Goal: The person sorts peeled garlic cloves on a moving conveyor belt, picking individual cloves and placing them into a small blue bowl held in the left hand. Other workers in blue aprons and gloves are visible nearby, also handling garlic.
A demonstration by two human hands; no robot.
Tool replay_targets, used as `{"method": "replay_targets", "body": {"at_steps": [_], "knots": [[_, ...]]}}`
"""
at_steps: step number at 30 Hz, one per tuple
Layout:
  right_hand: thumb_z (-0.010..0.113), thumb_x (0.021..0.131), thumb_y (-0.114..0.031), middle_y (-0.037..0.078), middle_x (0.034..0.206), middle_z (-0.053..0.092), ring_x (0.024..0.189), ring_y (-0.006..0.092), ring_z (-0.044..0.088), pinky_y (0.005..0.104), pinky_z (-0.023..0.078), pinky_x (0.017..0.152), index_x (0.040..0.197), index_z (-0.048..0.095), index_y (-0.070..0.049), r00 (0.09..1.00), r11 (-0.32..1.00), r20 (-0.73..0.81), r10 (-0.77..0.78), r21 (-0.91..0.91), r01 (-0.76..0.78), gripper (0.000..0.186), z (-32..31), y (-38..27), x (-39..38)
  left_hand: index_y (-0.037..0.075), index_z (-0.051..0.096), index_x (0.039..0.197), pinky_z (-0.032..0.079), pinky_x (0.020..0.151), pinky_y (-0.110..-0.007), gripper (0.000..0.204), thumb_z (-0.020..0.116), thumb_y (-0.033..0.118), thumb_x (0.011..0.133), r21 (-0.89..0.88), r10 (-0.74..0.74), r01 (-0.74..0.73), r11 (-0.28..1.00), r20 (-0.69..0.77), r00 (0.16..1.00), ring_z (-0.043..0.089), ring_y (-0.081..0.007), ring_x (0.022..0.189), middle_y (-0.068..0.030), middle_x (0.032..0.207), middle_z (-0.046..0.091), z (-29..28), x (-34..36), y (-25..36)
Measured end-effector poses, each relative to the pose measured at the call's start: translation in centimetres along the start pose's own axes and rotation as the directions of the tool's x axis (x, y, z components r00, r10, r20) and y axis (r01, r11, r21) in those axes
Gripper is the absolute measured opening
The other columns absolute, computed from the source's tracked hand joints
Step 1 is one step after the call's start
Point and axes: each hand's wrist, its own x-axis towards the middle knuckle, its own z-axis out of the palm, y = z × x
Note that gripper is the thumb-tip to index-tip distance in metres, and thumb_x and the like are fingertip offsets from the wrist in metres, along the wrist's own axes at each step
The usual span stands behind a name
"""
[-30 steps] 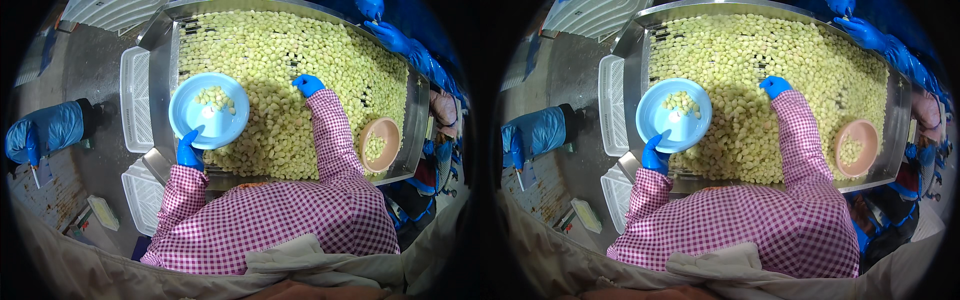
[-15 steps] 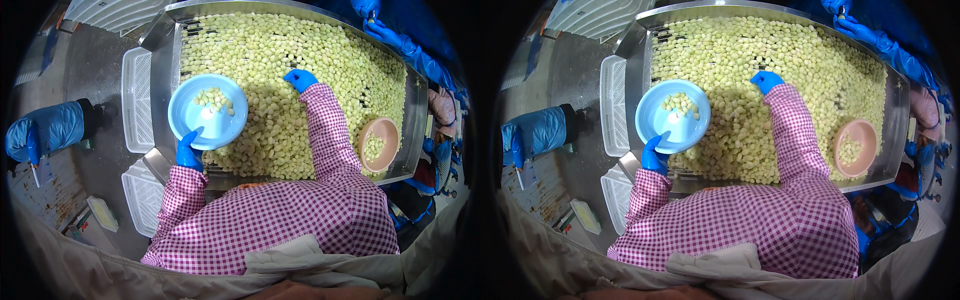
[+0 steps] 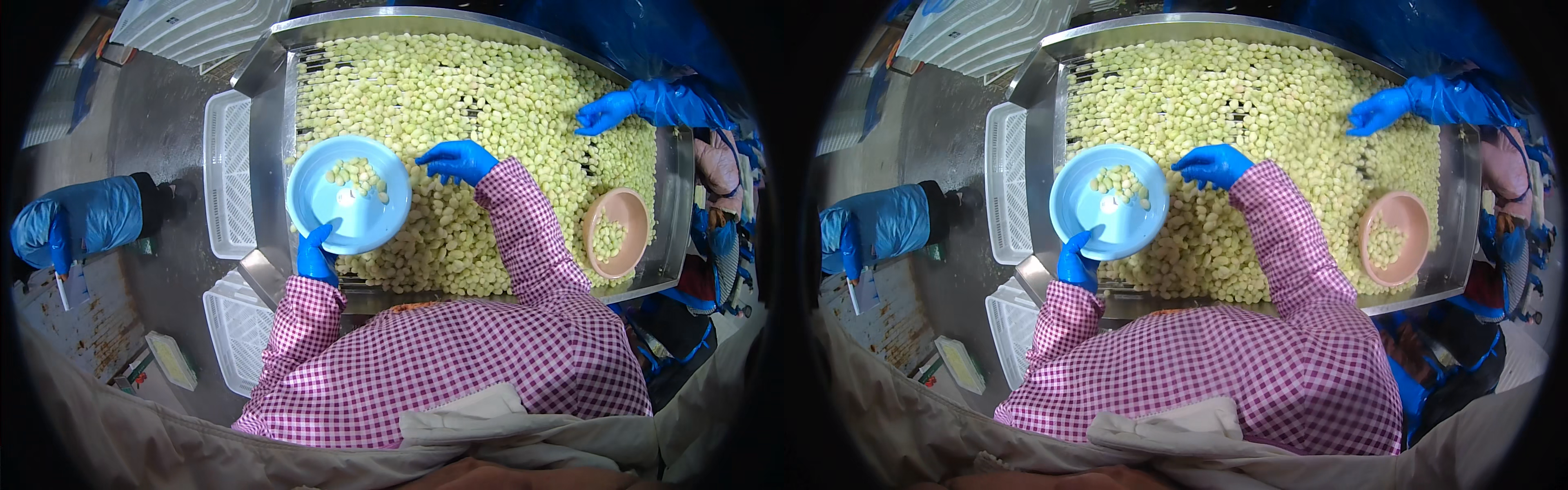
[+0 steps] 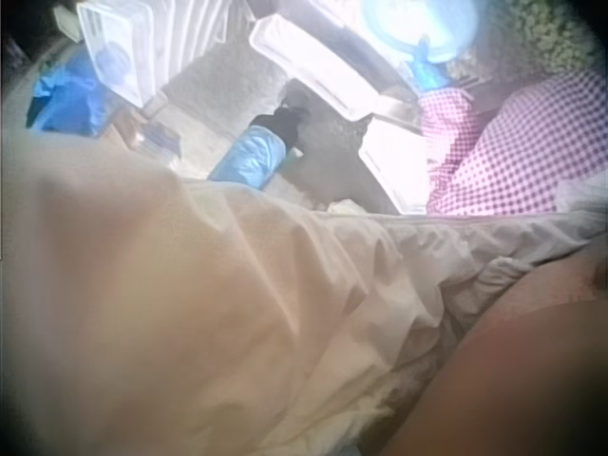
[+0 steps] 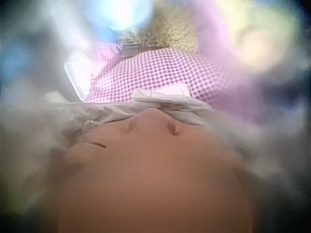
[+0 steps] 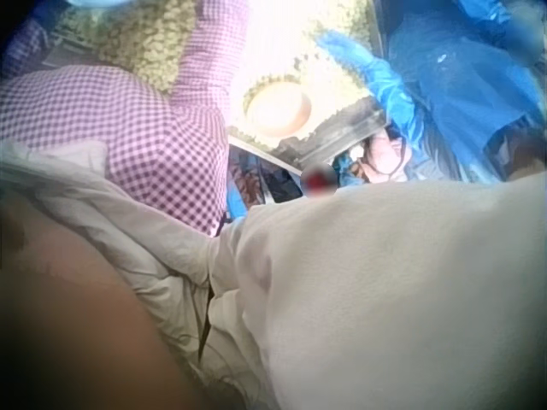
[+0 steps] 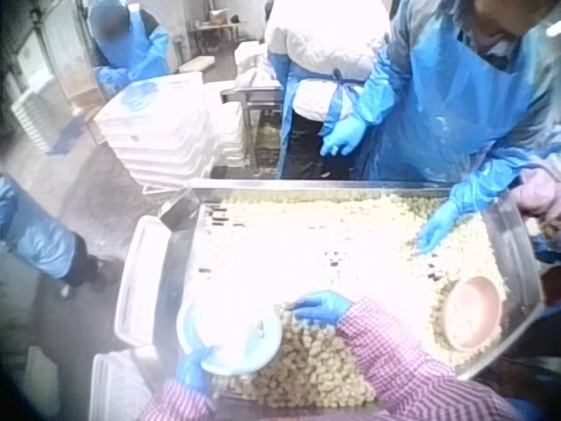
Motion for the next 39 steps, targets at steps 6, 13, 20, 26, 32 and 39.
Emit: {"method": "replay_targets", "body": {"at_steps": [6, 13, 20, 26, 32, 39], "knots": [[0.056, 0.090, -0.028, 0.013, 0.120, 0.059, 0.108, 0.0261, 0.058, 0.0365, 0.047, 0.093, 0.123, 0.056, -0.012, 0.805, 0.769, -0.505, 0.311, -0.364, -0.525, 0.038, -1.4, 2.1, 2.4, 0.003, 0.039, 0.135, 0.044, 0.099, -0.043, 0.060, 0.059, 0.005, 0.078, -0.031, -0.038, 0.039, 0.999, 0.013, 0.999, 0.052, -0.0302, 0.116, -0.0158, 0.127, 0.053, -0.8, -1.2, -1.1], [0.052, 0.092, -0.016, 0.010, 0.106, 0.062, 0.095, 0.0198, 0.061, 0.0324, 0.050, 0.086, 0.113, 0.061, -0.013, 0.719, 0.938, -0.658, 0.222, -0.058, -0.343, 0.023, -5.6, 4.4, 4.7, 0.003, 0.043, 0.131, 0.043, 0.100, -0.042, 0.057, 0.060, 0.005, 0.077, -0.068, -0.027, 0.025, 0.997, -0.024, 0.999, 0.053, -0.0300, 0.115, -0.0155, 0.124, 0.055, -1.5, -0.1, 0.2], [0.062, 0.087, -0.024, 0.011, 0.112, 0.060, 0.102, 0.0243, 0.059, 0.0355, 0.047, 0.089, 0.111, 0.061, -0.014, 0.717, 0.936, -0.688, 0.112, -0.168, -0.308, 0.026, -4.6, 6.1, 5.1, 0.004, 0.041, 0.133, 0.044, 0.100, -0.043, 0.059, 0.059, 0.005, 0.077, -0.068, -0.010, 0.012, 0.998, 0.025, 1.000, 0.052, -0.0293, 0.117, -0.0136, 0.126, 0.053, -0.3, -0.7, -0.3], [0.058, 0.090, -0.032, 0.006, 0.096, 0.065, 0.078, 0.0131, 0.059, 0.0286, 0.049, 0.066, 0.110, 0.063, -0.010, 0.729, 0.914, -0.613, 0.305, 0.403, -0.044, 0.030, -2.0, 2.5, 1.6, 0.005, 0.036, 0.137, 0.044, 0.099, -0.041, 0.062, 0.058, 0.004, 0.078, -0.014, -0.042, 0.043, 0.999, 0.020, 0.999, 0.052, -0.0286, 0.116, -0.0146, 0.128, 0.051, 0.1, -0.5, -0.7], [0.061, 0.088, -0.031, 0.013, 0.110, 0.062, 0.103, 0.0250, 0.059, 0.0364, 0.047, 0.093, 0.120, 0.059, -0.009, 0.573, 0.998, -0.816, 0.067, 0.048, -0.050, 0.040, -1.3, 0.7, 1.6, 0.005, 0.038, 0.135, 0.044, 0.099, -0.042, 0.061, 0.058, 0.005, 0.078, -0.006, -0.072, 0.072, 0.997, 0.021, 0.997, 0.052, -0.0288, 0.116, -0.0147, 0.127, 0.052, 0.2, -0.1, -0.7], [0.056, 0.090, -0.033, 0.012, 0.129, 0.053, 0.110, 0.0254, 0.056, 0.0396, 0.045, 0.096, 0.124, 0.055, -0.013, 0.756, 0.928, -0.587, 0.288, -0.024, -0.372, 0.040, -5.5, 1.5, 6.2, 0.004, 0.041, 0.133, 0.042, 0.101, -0.044, 0.057, 0.058, 0.005, 0.079, -0.032, -0.038, 0.039, 0.999, 0.006, 0.999, 0.051, -0.0294, 0.117, -0.0150, 0.128, 0.052, -0.1, 0.5, -0.4]]}}
